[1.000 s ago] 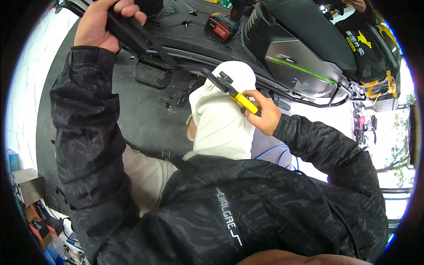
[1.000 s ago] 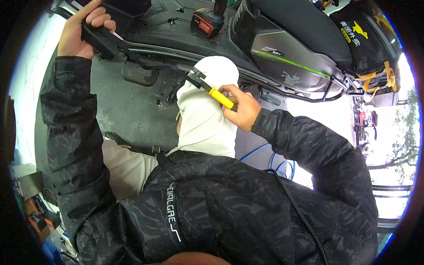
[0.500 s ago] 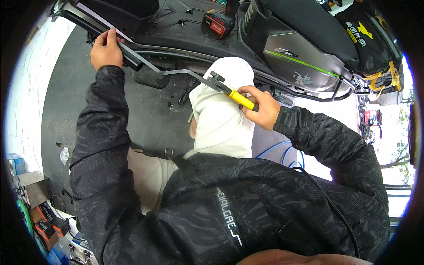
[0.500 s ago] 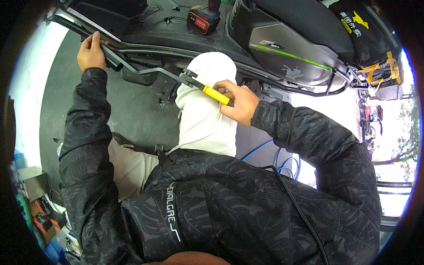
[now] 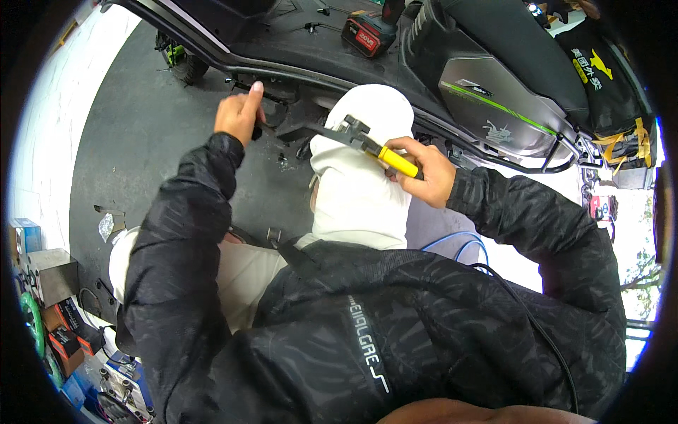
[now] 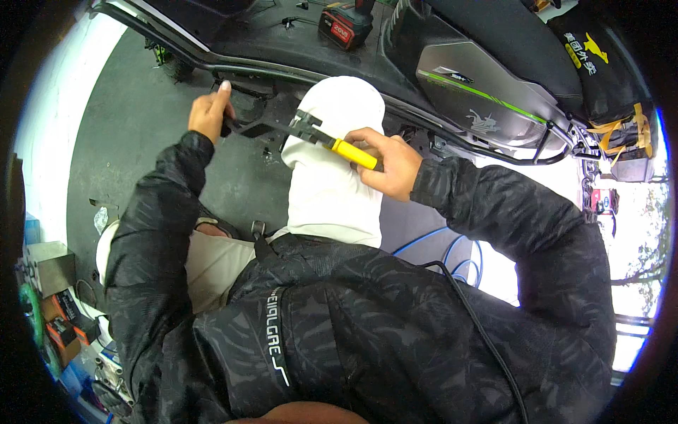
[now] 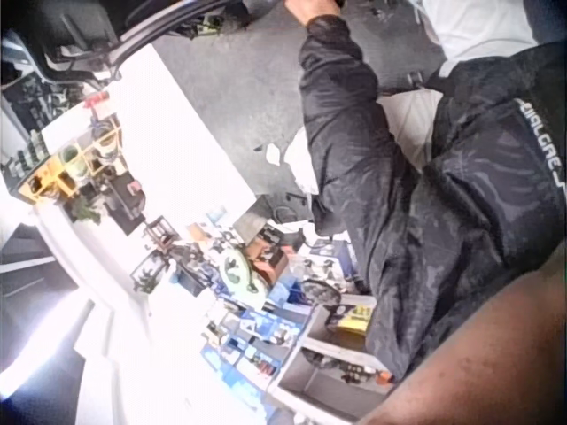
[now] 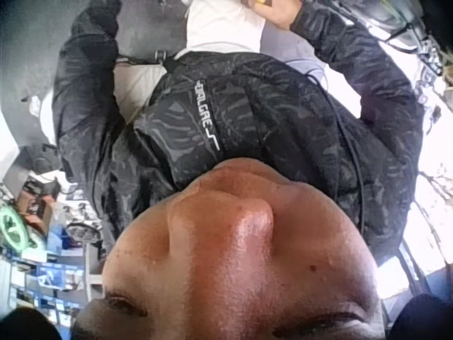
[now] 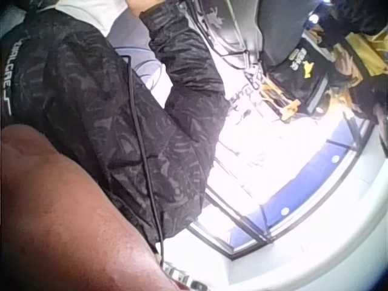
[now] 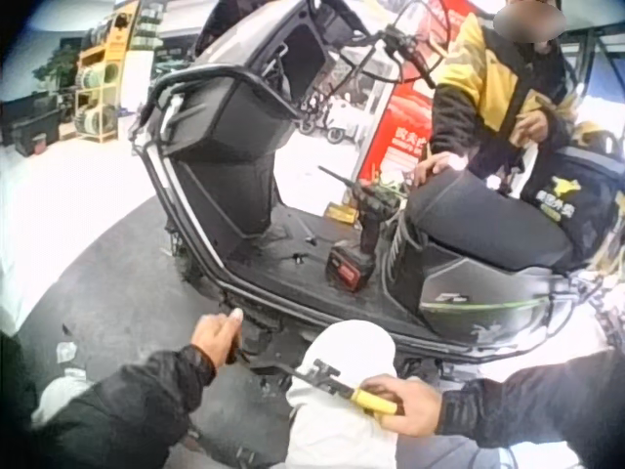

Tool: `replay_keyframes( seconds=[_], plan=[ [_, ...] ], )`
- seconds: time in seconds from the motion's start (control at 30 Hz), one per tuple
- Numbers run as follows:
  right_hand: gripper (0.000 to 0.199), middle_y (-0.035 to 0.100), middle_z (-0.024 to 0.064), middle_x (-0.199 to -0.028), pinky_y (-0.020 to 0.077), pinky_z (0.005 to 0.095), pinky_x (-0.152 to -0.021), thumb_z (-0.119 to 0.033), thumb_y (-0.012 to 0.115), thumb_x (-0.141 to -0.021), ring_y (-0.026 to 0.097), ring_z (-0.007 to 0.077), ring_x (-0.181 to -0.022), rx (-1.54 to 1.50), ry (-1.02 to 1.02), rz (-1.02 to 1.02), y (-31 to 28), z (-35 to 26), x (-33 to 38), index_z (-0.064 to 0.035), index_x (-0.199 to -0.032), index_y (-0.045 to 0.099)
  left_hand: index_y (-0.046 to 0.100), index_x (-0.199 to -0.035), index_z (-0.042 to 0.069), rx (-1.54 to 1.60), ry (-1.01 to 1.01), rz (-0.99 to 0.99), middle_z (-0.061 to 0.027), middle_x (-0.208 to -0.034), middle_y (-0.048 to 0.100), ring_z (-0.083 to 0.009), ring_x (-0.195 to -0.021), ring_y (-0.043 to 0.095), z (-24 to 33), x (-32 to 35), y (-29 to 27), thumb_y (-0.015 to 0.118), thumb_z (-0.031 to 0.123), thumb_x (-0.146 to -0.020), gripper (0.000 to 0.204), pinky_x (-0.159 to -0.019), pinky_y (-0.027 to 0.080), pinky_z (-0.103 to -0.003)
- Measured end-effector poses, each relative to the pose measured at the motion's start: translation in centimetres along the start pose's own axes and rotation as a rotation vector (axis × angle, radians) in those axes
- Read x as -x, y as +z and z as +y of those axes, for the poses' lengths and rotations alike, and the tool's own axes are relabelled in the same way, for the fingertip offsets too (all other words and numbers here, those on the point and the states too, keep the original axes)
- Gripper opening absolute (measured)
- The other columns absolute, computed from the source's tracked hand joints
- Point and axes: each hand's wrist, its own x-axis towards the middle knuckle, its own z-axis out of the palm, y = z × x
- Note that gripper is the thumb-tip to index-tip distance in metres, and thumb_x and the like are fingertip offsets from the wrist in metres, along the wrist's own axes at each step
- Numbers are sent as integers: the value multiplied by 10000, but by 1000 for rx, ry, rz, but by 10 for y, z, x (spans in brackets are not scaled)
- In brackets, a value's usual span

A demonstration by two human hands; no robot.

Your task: The person assembles a black metal bracket by inserting a bolt and tightening it with a power drill. They then use pliers to bend and adjust the bracket's shape, repeatedly checking alignment and making small modifications.

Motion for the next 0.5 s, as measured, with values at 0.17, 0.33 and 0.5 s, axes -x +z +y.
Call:
replay_keyframes(
  seconds=[0.17,0.33,0.5],
  plan=[
    [580,768,243,-1101,585,406,-948,-163,644,-863,779,373,-993,-45,-53,13,2,5,1,-29,-1418,540,692,-634,-25,196,-219,-26,-70,-586,626,-177,-598,589,-27,20,23,478,617,-1072,805,-642,471,-344],
    [587,772,208,-1059,579,383,-922,-159,643,-859,781,322,-961,-58,-57,-24,0,7,-2,-19,-1419,537,686,-639,1,402,-363,-35,-82,-628,662,-184,-597,610,-26,51,68,492,600,-1075,766,-648,491,-354],
    [562,765,190,-1043,568,367,-909,-128,638,-876,771,279,-949,-186,-114,31,11,1,-5,-4,-1415,538,661,-651,24,755,-596,16,-20,-639,591,-139,-621,505,-24,87,137,533,603,-1057,719,-633,393,-325]
  ],
)
